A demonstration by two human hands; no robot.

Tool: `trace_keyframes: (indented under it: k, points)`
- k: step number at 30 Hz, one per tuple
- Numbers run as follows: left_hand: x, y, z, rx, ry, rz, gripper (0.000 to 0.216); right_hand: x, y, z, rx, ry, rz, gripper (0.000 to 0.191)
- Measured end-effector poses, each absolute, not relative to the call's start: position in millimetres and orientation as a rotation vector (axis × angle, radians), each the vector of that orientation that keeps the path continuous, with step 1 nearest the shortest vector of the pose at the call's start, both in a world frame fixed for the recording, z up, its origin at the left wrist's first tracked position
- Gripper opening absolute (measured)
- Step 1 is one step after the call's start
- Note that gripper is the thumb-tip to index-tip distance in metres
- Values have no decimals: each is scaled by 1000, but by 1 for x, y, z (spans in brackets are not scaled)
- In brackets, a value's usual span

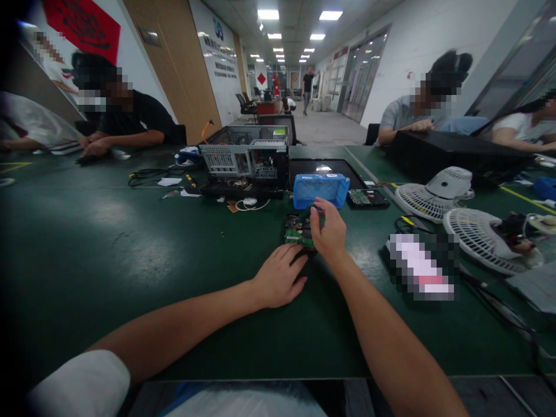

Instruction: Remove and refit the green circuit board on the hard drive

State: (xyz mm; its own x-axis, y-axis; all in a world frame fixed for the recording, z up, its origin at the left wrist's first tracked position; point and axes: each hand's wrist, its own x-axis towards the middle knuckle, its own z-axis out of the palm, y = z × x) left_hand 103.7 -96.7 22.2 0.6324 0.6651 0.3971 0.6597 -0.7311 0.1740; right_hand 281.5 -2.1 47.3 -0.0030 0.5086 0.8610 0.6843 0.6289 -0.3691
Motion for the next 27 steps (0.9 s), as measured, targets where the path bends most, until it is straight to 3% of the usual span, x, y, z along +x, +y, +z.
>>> trace_keyframes:
  k: [5,12,27]
  points:
    - [104,-97,22,2830,1158,700,51,281,-3,46,-1001,-1670,-206,23]
    - [105,-95,20,2840,1146,720,49,272,-4,37,-1022,-1711,-164,41]
    - [97,-91,25,2920,1143,697,42,268,-6,36,-1032,-1696,-89,40]
